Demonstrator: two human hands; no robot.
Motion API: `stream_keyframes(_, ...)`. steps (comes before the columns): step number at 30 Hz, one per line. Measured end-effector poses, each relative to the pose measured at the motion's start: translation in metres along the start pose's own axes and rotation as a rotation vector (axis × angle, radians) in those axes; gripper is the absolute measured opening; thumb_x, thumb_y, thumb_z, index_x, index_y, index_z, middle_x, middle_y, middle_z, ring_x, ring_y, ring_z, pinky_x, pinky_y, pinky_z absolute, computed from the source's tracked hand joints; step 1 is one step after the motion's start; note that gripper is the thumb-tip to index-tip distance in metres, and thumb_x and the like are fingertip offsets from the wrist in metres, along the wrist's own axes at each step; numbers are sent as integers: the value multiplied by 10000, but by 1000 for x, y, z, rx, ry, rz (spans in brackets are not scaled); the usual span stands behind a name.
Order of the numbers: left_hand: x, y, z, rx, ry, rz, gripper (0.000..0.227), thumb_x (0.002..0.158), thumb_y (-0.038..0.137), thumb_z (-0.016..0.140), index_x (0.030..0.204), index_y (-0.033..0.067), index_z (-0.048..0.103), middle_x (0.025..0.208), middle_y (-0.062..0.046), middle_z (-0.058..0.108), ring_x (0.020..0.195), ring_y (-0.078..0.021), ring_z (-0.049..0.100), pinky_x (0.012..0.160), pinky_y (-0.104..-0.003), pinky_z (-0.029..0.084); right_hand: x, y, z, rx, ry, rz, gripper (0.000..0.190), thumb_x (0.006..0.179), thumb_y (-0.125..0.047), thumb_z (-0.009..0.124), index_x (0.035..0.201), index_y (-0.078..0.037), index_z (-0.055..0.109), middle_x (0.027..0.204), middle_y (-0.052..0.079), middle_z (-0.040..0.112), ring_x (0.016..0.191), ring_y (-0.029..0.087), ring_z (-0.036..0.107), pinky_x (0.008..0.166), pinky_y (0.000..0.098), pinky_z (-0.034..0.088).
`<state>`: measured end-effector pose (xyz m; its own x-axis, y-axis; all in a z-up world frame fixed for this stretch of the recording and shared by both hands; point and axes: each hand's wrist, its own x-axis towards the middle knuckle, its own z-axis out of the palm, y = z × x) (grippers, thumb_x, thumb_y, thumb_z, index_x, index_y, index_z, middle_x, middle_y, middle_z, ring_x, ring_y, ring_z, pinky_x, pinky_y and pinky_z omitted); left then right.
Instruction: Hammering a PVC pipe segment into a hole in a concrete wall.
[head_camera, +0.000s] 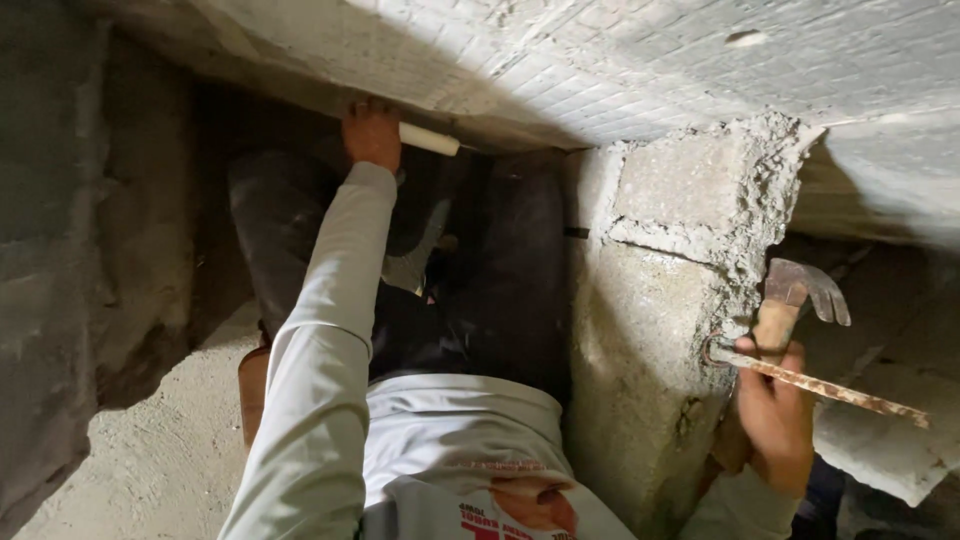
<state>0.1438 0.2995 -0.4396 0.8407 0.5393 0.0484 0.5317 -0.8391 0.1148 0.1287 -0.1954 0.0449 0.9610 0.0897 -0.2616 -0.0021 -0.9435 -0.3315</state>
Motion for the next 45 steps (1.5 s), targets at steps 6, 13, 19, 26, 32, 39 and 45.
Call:
stream_keyframes(6, 1, 7, 6, -13, -221, -140, 256, 962, 204, 630, 1116, 42, 754, 1237, -167, 680, 1107, -374, 605, 977, -510, 461, 10, 22, 0, 4, -102, 116, 344, 1087, -182, 517, 1333, 41, 425, 782, 116, 493, 530, 213, 436, 440, 378, 377)
stream_keyframes(13, 4, 21, 6, 104, -480, -200, 300, 900, 254, 675, 1128, 69, 736, 1119, -182, 702, 997, -353, 624, 789, -515, 487, 7, 31, 1, 76, -41, -61, 308, 1036, -62, 582, 1318, 40, 508, 1080, 169, 613, 847, 257, 570, 733, 391, 445)
stream_keyframes(19, -3, -1, 44, -29, -152, -155, 195, 910, 189, 621, 972, 72, 763, 993, -164, 704, 886, -349, 640, 734, -481, 513, 5, 20, 1, 57, -8, -89, 340, 1006, -6, 593, 1334, 37, 513, 1154, 162, 656, 916, 270, 608, 815, 395, 467)
stream_keyframes(26, -53, -61, 58, -878, -20, -808, 338, 809, 279, 614, 1069, 68, 660, 1140, -243, 597, 1002, -411, 541, 900, -541, 456, 10, 42, 2, -21, 9, -142, 247, 1049, -60, 613, 1258, 64, 575, 978, 172, 633, 732, 249, 555, 641, 376, 423)
stream_keyframes(32, -81, -162, 43, -655, 168, -995, 402, 1002, 325, 631, 1270, 28, 590, 1247, -249, 520, 1052, -398, 567, 937, -483, 488, 9, 41, -2, -24, -64, -123, 306, 1055, -48, 572, 1357, 4, 553, 1065, 170, 602, 820, 269, 565, 668, 411, 449)
stream_keyframes(39, -51, -203, -26, 145, 128, -589, 194, 920, 161, 619, 1008, 127, 788, 1114, -171, 618, 904, -388, 595, 686, -518, 513, 2, -16, -4, -46, -69, 204, 409, 1132, -353, 494, 1330, 4, 471, 766, 126, 475, 579, 261, 453, 476, 420, 349)
stream_keyframes(45, -6, -223, -29, 105, 60, -441, 211, 1008, 192, 660, 1095, 66, 805, 1199, -193, 654, 1065, -426, 575, 926, -612, 392, 6, -17, -5, 64, -128, 254, 457, 1112, -320, 443, 1450, -19, 375, 862, 159, 471, 607, 264, 429, 501, 428, 357)
